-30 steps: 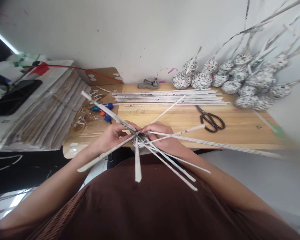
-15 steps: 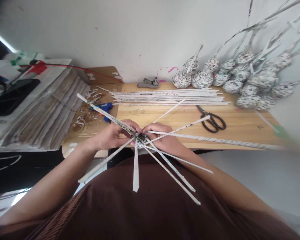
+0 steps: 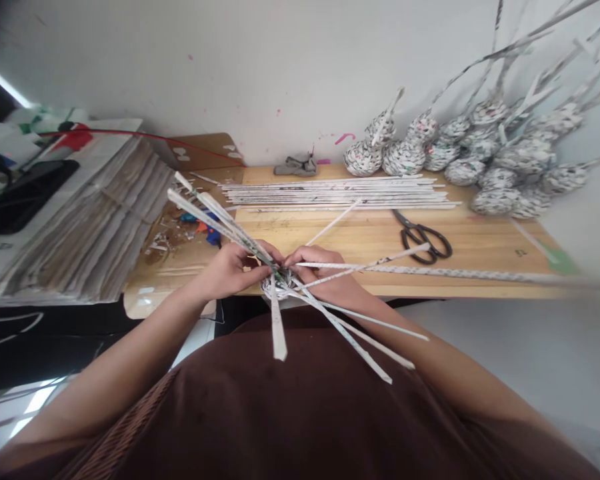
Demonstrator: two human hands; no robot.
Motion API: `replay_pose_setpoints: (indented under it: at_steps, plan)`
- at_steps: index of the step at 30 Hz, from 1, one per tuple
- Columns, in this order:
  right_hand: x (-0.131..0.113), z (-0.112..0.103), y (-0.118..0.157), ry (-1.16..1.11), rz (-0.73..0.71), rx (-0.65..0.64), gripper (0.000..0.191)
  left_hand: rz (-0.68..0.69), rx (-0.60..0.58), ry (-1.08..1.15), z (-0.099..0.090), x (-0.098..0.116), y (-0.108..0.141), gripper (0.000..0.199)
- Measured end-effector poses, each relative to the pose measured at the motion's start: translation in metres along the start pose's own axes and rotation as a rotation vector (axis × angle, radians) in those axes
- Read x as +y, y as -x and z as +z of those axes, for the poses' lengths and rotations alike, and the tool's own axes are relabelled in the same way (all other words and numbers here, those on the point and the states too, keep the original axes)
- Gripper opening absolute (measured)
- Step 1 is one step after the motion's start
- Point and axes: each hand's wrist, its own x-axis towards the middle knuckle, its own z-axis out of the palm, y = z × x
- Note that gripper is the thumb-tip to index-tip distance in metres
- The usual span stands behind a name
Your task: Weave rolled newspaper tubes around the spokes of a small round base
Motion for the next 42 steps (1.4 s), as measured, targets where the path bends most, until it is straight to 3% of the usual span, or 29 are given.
replay_pose_setpoints:
  at_steps: [2,6,15,22,32,38,42]
  plan:
    - [0.002,0.0,0.0,0.003,-0.015,-0.008,0.013,0.019,0.056,-0.109,0.004,-0.001,-0.001,0.014]
    - [0.009,0.001,0.002,-0.003,-0.057,-0.017,0.013,0.075,0.045,-0.266,0.006,-0.002,-0.005,0.009]
    - [0.015,0.005,0.004,-0.018,-0.103,0.048,0.013,0.255,0.074,-0.381,0.01,0.0,0.0,0.011]
    - [0.009,0.004,0.002,-0.032,-0.018,0.048,0.013,0.189,0.089,-0.385,0.01,-0.001,-0.007,0.007]
    - [0.017,0.002,0.006,-0.058,-0.105,0.047,0.014,0.212,0.131,-0.402,0.012,-0.003,-0.002,0.012]
    - [0.014,0.005,0.007,-0.373,0.192,-0.008,0.023,0.226,0.154,-0.439,0.015,-0.004,0.004,0.006]
    - [0.016,0.019,0.002,-0.586,0.315,0.157,0.033,0.226,0.154,-0.496,0.018,0.0,0.005,0.007]
